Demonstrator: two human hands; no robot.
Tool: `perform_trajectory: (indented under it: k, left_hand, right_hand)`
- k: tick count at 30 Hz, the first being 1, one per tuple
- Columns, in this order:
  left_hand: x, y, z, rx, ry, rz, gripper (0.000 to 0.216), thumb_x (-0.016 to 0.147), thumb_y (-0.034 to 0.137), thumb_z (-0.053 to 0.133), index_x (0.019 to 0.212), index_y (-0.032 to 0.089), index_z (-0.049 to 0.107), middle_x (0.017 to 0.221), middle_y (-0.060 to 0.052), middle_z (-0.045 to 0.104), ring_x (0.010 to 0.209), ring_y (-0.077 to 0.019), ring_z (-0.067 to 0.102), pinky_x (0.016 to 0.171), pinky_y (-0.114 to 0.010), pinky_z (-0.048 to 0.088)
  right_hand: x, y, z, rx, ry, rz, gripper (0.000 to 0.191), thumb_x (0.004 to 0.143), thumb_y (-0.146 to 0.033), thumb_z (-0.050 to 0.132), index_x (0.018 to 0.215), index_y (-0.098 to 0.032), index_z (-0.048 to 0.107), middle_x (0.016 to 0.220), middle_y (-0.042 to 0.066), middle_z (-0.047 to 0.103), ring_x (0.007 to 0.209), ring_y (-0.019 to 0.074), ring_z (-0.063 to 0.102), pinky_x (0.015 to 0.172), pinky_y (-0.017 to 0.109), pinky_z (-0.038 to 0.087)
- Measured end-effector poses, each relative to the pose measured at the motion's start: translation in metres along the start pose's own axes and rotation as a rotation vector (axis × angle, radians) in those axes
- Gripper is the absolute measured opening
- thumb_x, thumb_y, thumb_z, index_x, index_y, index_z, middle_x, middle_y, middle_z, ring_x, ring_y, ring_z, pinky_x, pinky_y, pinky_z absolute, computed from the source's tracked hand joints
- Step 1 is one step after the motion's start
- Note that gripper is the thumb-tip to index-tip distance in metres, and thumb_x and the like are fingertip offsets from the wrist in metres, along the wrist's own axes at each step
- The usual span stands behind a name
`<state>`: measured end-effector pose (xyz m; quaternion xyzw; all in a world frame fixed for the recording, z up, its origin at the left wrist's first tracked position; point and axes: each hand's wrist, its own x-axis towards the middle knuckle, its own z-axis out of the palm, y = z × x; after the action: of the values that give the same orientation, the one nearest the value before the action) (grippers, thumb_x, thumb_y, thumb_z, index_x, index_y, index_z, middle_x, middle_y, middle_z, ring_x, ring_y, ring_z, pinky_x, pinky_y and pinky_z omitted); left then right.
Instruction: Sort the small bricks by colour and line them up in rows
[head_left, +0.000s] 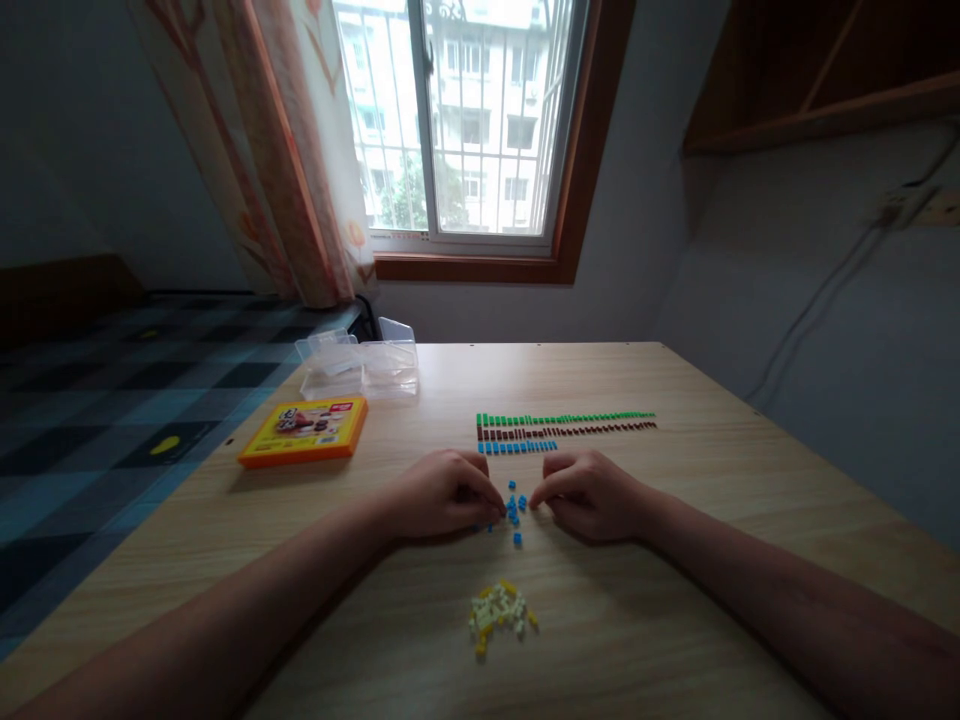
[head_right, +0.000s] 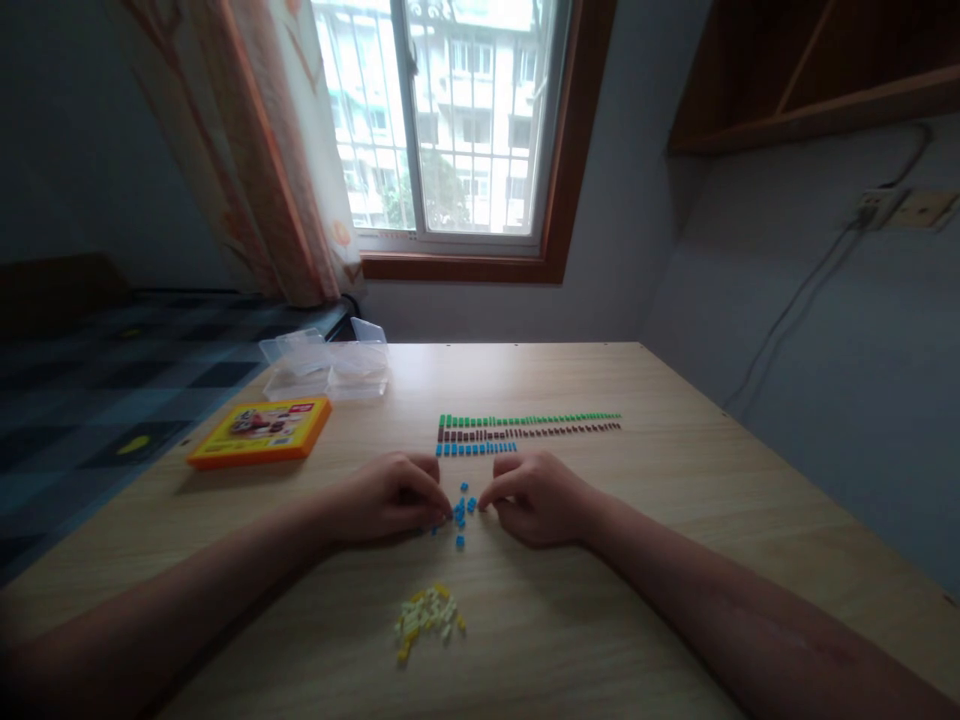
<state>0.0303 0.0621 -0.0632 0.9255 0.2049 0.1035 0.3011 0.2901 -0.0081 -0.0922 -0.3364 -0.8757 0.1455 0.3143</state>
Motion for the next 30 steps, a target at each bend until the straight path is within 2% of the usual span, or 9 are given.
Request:
perform_trajectory:
  k: [4, 11, 17, 21, 25, 30]
  left_hand:
    - [0.001, -0.001, -0.001, -0.033, 0.006, -0.005, 0.018, 0.085, 0.033, 0.067, 0.091, 0.023, 0.081, 0.083, -0.003, 0.065, 0.073, -0.0137, 0.060, 0.067, -0.024, 0.046]
    - [0.000, -0.002, 0.002, 0.030, 0.005, -0.022, 0.024, 0.087, 0.028, 0.065, 0.107, 0.029, 0.079, 0.087, -0.003, 0.066, 0.077, -0.0141, 0.062, 0.070, -0.025, 0.046]
    - [0.001, -0.001, -0.001, -0.005, -0.007, 0.004, 0.018, 0.087, 0.029, 0.065, 0.096, 0.024, 0.081, 0.085, -0.003, 0.066, 0.075, -0.0137, 0.062, 0.071, -0.025, 0.047]
    - [0.001, -0.002, -0.003, -0.061, 0.005, 0.006, 0.020, 0.088, 0.030, 0.063, 0.086, 0.018, 0.079, 0.086, -0.005, 0.067, 0.074, -0.0134, 0.061, 0.070, -0.024, 0.047]
    - [0.002, -0.003, -0.002, -0.081, 0.039, -0.013, 0.019, 0.087, 0.028, 0.062, 0.087, 0.016, 0.077, 0.085, -0.004, 0.068, 0.074, -0.0136, 0.061, 0.069, -0.024, 0.046]
    - [0.002, -0.005, 0.003, -0.071, 0.103, -0.031, 0.018, 0.085, 0.026, 0.060, 0.083, 0.015, 0.074, 0.080, -0.004, 0.069, 0.071, -0.0134, 0.059, 0.067, -0.024, 0.044]
  right_hand:
    - [0.001, -0.001, 0.000, 0.002, 0.018, 0.009, 0.031, 0.075, -0.004, 0.056, 0.091, -0.020, 0.077, 0.074, 0.001, 0.061, 0.056, 0.0099, 0.051, 0.053, 0.022, 0.039]
    - [0.000, 0.002, 0.002, -0.050, 0.020, 0.006, 0.034, 0.080, -0.006, 0.054, 0.099, -0.021, 0.077, 0.075, 0.002, 0.061, 0.060, 0.0106, 0.053, 0.056, 0.022, 0.040]
    - [0.000, 0.007, 0.005, -0.118, 0.074, 0.009, 0.035, 0.082, -0.007, 0.052, 0.102, -0.021, 0.077, 0.078, 0.004, 0.066, 0.064, 0.0122, 0.058, 0.060, 0.023, 0.044]
    - [0.001, 0.007, 0.002, -0.163, 0.148, 0.014, 0.031, 0.081, -0.006, 0.051, 0.090, -0.020, 0.078, 0.069, 0.002, 0.065, 0.057, 0.0115, 0.054, 0.057, 0.023, 0.042]
    - [0.000, 0.010, -0.004, -0.184, 0.264, 0.051, 0.027, 0.080, -0.007, 0.050, 0.078, -0.019, 0.074, 0.066, 0.002, 0.066, 0.059, 0.0127, 0.058, 0.060, 0.024, 0.044]
    - [-0.003, 0.025, -0.011, -0.237, 0.452, 0.201, 0.024, 0.078, -0.007, 0.053, 0.076, -0.020, 0.073, 0.071, 0.001, 0.072, 0.061, 0.0147, 0.063, 0.062, 0.026, 0.048]
